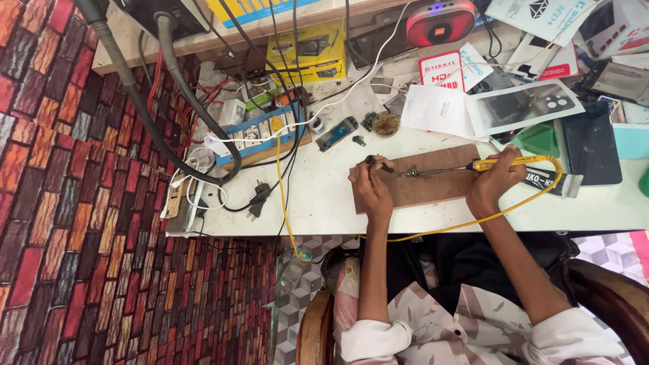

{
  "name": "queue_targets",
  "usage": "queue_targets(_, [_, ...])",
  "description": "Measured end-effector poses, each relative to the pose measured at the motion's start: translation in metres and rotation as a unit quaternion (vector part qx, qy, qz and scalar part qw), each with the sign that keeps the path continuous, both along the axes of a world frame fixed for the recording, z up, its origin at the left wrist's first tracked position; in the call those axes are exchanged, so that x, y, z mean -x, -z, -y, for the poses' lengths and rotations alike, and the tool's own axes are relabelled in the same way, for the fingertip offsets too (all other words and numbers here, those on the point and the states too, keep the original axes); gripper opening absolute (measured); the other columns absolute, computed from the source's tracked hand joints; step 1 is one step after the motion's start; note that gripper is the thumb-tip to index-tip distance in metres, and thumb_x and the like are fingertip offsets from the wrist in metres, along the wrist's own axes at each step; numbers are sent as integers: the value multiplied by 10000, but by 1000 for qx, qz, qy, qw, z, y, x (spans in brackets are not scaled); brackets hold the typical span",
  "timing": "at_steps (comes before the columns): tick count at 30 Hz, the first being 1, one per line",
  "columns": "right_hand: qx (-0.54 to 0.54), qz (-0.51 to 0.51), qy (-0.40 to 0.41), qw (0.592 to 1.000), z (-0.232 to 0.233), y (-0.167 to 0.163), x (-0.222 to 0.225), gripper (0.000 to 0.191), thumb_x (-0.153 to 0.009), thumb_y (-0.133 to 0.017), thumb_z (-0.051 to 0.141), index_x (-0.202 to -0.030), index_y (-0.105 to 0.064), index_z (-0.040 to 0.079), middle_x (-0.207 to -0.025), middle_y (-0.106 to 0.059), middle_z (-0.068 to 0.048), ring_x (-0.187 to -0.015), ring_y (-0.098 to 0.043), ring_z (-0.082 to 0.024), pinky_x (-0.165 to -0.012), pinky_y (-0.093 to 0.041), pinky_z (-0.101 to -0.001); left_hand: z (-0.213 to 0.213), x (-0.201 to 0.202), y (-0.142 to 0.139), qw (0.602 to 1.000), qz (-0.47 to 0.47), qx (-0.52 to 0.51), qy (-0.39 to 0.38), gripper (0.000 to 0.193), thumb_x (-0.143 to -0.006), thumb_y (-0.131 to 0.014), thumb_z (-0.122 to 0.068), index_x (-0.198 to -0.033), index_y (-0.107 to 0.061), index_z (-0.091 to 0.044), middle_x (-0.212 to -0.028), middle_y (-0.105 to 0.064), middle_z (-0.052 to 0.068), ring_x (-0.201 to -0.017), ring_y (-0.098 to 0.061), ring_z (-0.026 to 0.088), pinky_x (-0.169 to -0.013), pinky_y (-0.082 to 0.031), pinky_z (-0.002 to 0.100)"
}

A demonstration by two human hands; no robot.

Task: The person solders a small electronic component on a wooden board using a soldering iron and solder wire. They repeatedly apply heat and solder to the component while holding it in place with their other hand.

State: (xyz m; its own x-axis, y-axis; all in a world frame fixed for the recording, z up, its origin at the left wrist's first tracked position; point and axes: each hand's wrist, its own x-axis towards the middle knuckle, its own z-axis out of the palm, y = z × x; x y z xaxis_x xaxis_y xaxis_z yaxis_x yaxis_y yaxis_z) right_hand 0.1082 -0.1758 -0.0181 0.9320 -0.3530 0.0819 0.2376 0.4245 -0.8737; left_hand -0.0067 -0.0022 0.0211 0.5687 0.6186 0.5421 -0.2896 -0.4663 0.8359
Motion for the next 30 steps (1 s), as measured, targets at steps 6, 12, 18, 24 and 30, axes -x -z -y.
queue_targets(6, [14, 49, 5, 999, 0, 6, -2, 344, -1140, -509, 176, -816, -459, 73, -771, -454, 15, -694, -417, -85, -639, -372, -276, -3, -3, 17, 999, -2, 37, 19, 232, -1078, -364, -14, -1098, -594, 0, -930, -709, 102, -950, -645, 220, -994, -441, 360])
queue_targets(12, [88, 25, 16, 996, -4, 4, -1, 348, -1125, -490, 204, -811, -466, 57, -740, -490, 7, -670, -448, -86, -617, -379, -291, -4, -5, 16, 997, 11, 71, 11, 198, -1075, -401, -84, -1044, -588, -25, -951, -709, 84, -954, -648, 271, -970, -470, 438])
queue_targets(18, [148, 25, 37, 988, -4, 0, 6, 365, -1130, -491, 220, -812, -487, 41, -736, -481, -6, -683, -446, -98, -630, -380, -295, -5, -3, 14, 998, -26, -11, -54, 209, -1055, -432, -114, -974, -610, -40, -875, -753, 88, -877, -656, 310, -969, -409, 461])
queue_targets(24, [66, 22, 40, 997, -11, 0, -3, 324, -1148, -511, 177, -849, -479, 59, -791, -453, 23, -718, -417, -78, -627, -348, -291, -10, -13, 23, 997, 7, -23, -80, 204, -1024, -450, -64, -1032, -646, -5, -936, -723, 143, -905, -641, 318, -873, -480, 410])
queue_targets(30, [181, 77, 48, 979, -6, 2, 6, 350, -1141, -498, 150, -812, -445, 44, -755, -444, -3, -707, -410, -92, -640, -357, -305, -7, -11, 25, 996, 38, 78, -14, 214, -1060, -416, -55, -1058, -609, 39, -891, -694, 115, -840, -672, 230, -819, -528, 346])
